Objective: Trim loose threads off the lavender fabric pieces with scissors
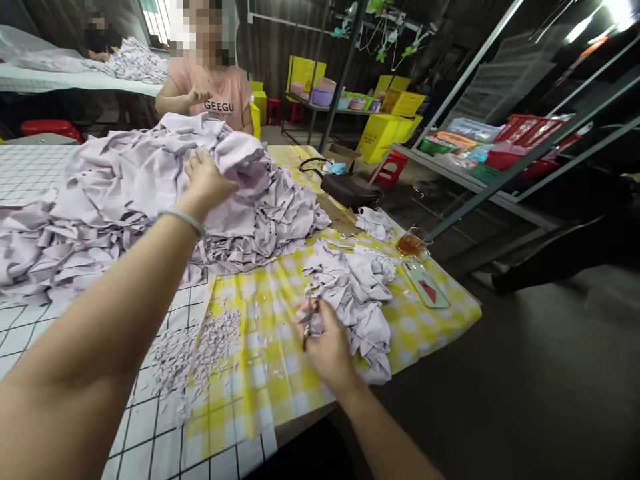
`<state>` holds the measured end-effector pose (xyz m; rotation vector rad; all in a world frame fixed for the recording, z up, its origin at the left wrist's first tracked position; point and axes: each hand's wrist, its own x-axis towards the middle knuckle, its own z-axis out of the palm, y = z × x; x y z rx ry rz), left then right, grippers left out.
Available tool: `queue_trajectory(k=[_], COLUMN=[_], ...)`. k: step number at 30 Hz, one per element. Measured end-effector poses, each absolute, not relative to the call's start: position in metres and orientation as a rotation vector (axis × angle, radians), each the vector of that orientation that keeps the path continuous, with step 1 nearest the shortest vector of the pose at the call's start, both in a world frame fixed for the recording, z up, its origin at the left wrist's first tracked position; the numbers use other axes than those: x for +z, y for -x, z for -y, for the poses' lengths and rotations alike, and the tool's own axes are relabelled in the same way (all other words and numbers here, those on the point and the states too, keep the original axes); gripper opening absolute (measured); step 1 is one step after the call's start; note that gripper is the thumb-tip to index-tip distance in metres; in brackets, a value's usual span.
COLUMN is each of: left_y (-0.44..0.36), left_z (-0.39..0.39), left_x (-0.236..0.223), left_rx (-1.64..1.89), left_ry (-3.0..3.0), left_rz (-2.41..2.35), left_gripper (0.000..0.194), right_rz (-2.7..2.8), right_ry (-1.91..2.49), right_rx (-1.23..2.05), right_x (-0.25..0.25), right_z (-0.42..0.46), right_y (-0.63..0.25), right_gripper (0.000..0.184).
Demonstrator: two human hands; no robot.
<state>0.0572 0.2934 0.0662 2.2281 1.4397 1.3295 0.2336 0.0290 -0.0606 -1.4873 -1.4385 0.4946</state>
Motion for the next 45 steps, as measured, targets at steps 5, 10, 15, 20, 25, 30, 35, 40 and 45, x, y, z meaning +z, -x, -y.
queue_trajectory(k=[5, 10, 15, 20, 25, 30, 35, 40, 45], left_y=[-0.123, -0.180, -0.199, -0.203, -0.177, -0.146, -0.145, -0.147, -0.094], left_z=[-0.255, -0.235, -0.248, -0.254, -0.253, -0.248, -0.209, -0.169, -0.125], left_x=[-0.018, -0.079, -0.098, -0.096, -0.073, -0.019, 0.037, 0.086, 0.122], left_rx=[1.064, 0.719, 0.570, 0.353, 0.390, 0.622, 0.816, 0.923, 1.013], left_ry=[-2.346, -2.441, -2.515, -2.621, -2.631, -2.535, -2.278, -1.896, -1.749], left_rz=[-1.257, -0.974, -0.887, -0.685, -0.700, -0.744, -0.718, -0.522, -0.681], left_gripper=[0.055, 0.036, 0.056, 0.040, 0.013, 0.023, 0.026, 0.028, 0.027], right_rz=[1.389, 1.525, 1.629, 1.512, 1.326, 1.108, 1.086, 1.251, 1.144], right_ry=[1.780, 1.751, 1.557, 1.503, 1.573, 1.725, 1.581, 1.439, 1.110], right_rx=[0.111, 0.390, 0.533, 0.465, 0.364, 0.185, 0.083, 0.250, -0.059], right_x=[-0.066, -0.085, -0.092, -0.093, -0.100, -0.099, -0.067, -0.022, 0.053], right_z=[-0.086, -0.096, -0.060, -0.054, -0.053, -0.064, -0.086, -0.126, -0.149], right_y=[-0.312, -0.314, -0.305, -0.315, -0.326, -0.356, -0.349, -0.322, -0.341], right_gripper=[0.026, 0.012, 0.009, 0.007, 0.009, 0.017, 0.038, 0.024, 0.028])
